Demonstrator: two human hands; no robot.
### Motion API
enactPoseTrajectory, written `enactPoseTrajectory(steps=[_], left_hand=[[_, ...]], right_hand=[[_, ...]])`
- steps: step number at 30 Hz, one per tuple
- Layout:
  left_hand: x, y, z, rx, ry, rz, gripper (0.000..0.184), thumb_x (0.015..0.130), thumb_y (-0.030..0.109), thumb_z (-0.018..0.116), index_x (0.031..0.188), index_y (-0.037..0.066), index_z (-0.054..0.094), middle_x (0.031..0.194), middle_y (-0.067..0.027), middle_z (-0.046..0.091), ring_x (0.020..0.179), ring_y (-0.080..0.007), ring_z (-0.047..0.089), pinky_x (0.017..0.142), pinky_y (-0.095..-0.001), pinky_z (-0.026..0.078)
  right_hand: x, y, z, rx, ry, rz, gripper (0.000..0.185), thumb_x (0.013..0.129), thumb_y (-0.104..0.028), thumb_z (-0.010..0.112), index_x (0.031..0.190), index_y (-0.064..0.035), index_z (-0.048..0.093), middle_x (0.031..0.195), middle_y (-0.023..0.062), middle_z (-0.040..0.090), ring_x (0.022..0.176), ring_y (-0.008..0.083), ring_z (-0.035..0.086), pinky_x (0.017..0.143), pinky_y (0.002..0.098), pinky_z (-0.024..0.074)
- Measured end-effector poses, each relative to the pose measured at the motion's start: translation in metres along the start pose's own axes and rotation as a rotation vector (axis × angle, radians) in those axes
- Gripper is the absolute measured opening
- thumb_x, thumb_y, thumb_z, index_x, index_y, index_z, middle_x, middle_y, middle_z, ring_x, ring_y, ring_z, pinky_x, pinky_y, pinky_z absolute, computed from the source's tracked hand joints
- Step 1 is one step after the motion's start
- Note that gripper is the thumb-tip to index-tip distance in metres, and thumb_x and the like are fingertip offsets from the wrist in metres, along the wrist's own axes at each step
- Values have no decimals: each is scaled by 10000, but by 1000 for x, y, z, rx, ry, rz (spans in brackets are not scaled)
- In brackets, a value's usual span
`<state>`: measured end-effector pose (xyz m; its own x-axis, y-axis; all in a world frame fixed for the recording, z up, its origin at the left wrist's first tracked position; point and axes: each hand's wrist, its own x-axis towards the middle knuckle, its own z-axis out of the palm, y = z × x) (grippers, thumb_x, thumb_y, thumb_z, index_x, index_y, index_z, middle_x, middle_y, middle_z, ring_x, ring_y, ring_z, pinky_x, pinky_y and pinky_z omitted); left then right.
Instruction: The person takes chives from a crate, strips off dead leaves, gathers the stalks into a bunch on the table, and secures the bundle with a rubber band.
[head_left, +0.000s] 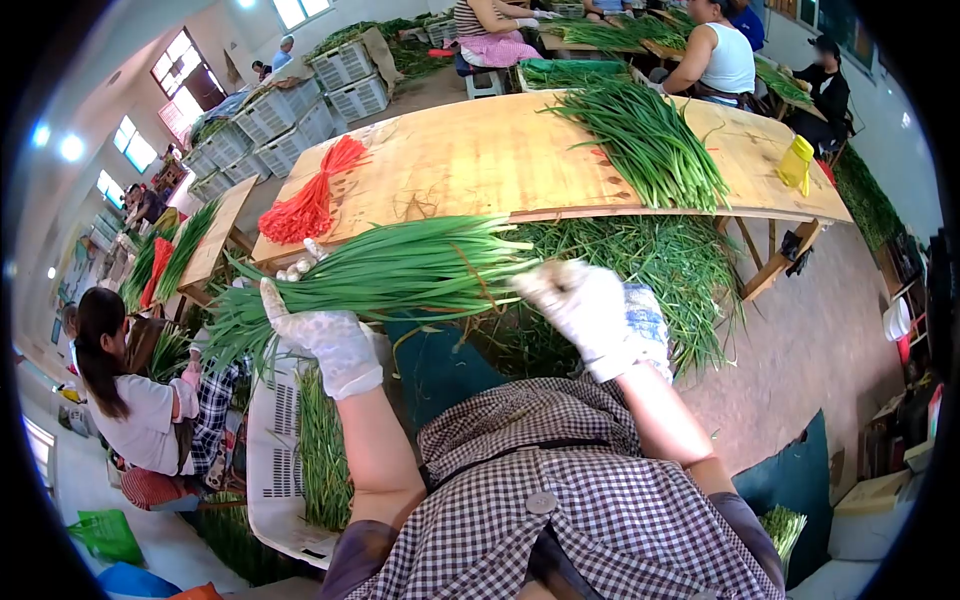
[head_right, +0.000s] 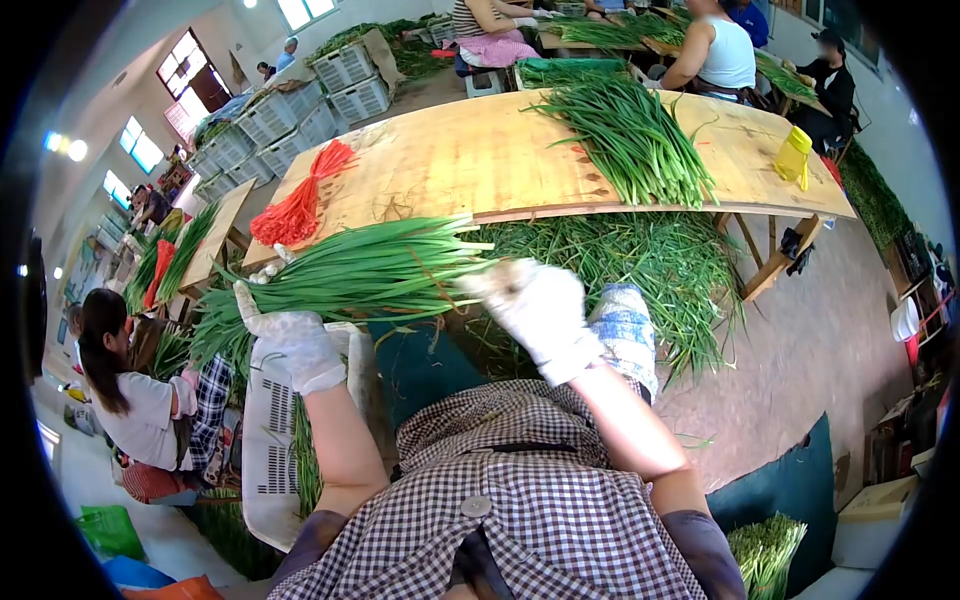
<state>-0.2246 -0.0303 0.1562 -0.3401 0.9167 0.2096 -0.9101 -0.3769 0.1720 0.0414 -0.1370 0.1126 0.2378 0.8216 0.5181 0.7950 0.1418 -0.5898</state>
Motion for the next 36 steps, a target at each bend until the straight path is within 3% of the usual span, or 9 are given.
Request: enactPoseTrajectory(steps=[4,7,12,14,16,17,24,30,36], left_hand=[[-4,-11,1,-55,-8,-64,296,902,247,493,695,39,535,647,-62,524,656,-226,520,967,-469,445],[3,-5,-6,-36,16,-33,279,913,231,494,718,37,544,662,-70,528,669,-227,524,994,-487,433],[11,10,-25,13,58,-79,246,914,250,536,796,35,549,751,-81,560,780,-251,573,969,-505,468],[1,8,-12,106,223,-5,240,906,269,559,859,35,539,850,-97,570,893,-283,587,959,-511,481],[19,16,-44,21,117,-57,247,894,278,579,899,38,520,934,-111,564,973,-312,578,957,-509,483],[19,15,-43,30,127,-48,238,895,268,577,908,39,513,929,-104,559,952,-299,580,954,-508,486],[11,2,-37,96,158,-33,232,894,258,576,905,39,501,857,-80,527,848,-232,580,940,-497,498],[8,-5,-29,116,182,-109,271,908,300,547,953,37,501,903,-84,568,907,-250,593,941,-518,488],[17,1,-46,115,265,-143,252,909,236,508,1061,36,495,1032,-141,599,994,-323,581,986,-580,413]], right_hand=[[-1,-35,27,313,-197,-64,282,802,-356,719,765,-78,697,699,100,672,579,236,647,514,313,505],[-8,-46,-44,1134,-703,107,80,835,-63,661,776,-22,697,859,108,697,633,188,665,543,247,524],[15,44,-65,2222,-17,-122,86,806,-114,711,789,-95,629,750,-7,651,746,143,638,796,360,519],[22,61,-85,2097,-16,-262,56,803,-63,694,807,-107,660,838,1,686,830,127,644,886,345,501],[14,54,-95,820,139,184,103,806,-84,704,909,-91,709,943,50,705,904,124,640,896,301,488],[15,59,-86,369,16,83,254,801,-90,714,1055,-96,705,1018,68,700,934,137,633,884,274,490],[7,25,10,154,-122,-12,326,807,-394,698,922,-91,733,888,100,708,856,236,673,750,311,522],[9,-4,3,997,-262,109,189,905,-214,638,993,-50,673,953,21,664,924,114,599,838,252,463],[18,32,-13,1821,128,166,177,889,-206,645,945,-40,622,907,66,642,923,188,641,865,342,544]])
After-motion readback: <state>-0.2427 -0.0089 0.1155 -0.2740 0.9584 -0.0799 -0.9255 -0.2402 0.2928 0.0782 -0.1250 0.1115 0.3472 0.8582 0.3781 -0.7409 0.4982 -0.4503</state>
